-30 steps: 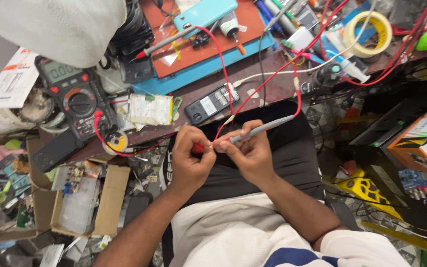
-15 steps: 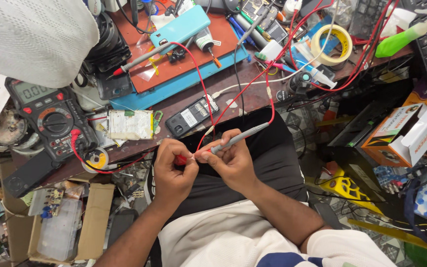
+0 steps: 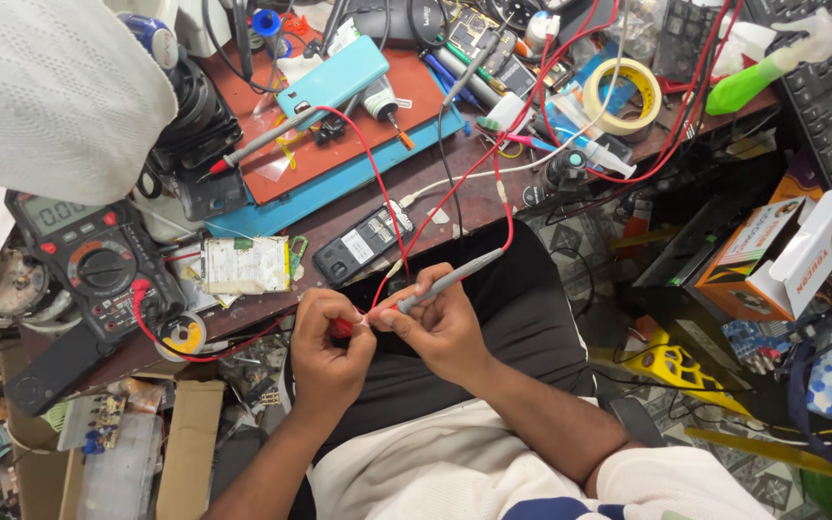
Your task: The person sits at a cluttered repair bench and uses a multimeter with red test leads to test a small red battery pack, holding the probe tips against its contacts for an extended period. At the end they set the pack down and pick up a blue mobile phone from the bench.
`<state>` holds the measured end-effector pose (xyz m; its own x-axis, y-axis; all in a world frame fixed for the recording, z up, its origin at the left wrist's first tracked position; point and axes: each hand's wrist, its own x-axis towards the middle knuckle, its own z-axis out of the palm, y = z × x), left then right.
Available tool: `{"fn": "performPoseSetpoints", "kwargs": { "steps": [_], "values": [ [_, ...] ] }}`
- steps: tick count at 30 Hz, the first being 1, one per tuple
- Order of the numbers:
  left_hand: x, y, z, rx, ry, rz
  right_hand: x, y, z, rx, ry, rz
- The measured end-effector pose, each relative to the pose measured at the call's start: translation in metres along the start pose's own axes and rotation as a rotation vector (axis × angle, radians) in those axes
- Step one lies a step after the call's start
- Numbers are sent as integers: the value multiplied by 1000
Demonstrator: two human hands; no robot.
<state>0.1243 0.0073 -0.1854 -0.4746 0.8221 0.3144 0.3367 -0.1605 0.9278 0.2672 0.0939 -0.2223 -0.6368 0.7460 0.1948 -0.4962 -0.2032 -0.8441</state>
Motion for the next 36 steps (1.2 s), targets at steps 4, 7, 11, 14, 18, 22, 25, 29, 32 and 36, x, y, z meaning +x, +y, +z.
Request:
{"fn": "performPoseSetpoints", "kwargs": {
  "steps": [4,7,11,14,18,22,25,29,32,36],
  "values": [
    [-2,0,-1,7,5,-34,-1,0,1,-2,2,10],
    [-1,-1,0,-4,9,15,-1,-1,0,-7,-3,14],
    [0,1,-1,-4,0,15,0,-1,1,-12,6,7],
    [1,1,-2,4,-5,7,0,-1,2,11,-19,-3],
    [-1,2,-3,-15,-5,-7,-1,-1,4,11,9,24],
    [0,3,-5,16,-2,52,2,-2,4,20,-3,12],
    [0,5,-5,12,5,13,0,-2,5,29,18,35],
    [2,5,-5,6,19,46,0,-3,6,17,-2,0],
    [1,6,-5,11,10,32,1,-4,7,-2,18,27],
    [0,8,-7,9,1,31,1,-6,7,-9,9,25]
  ]
}}
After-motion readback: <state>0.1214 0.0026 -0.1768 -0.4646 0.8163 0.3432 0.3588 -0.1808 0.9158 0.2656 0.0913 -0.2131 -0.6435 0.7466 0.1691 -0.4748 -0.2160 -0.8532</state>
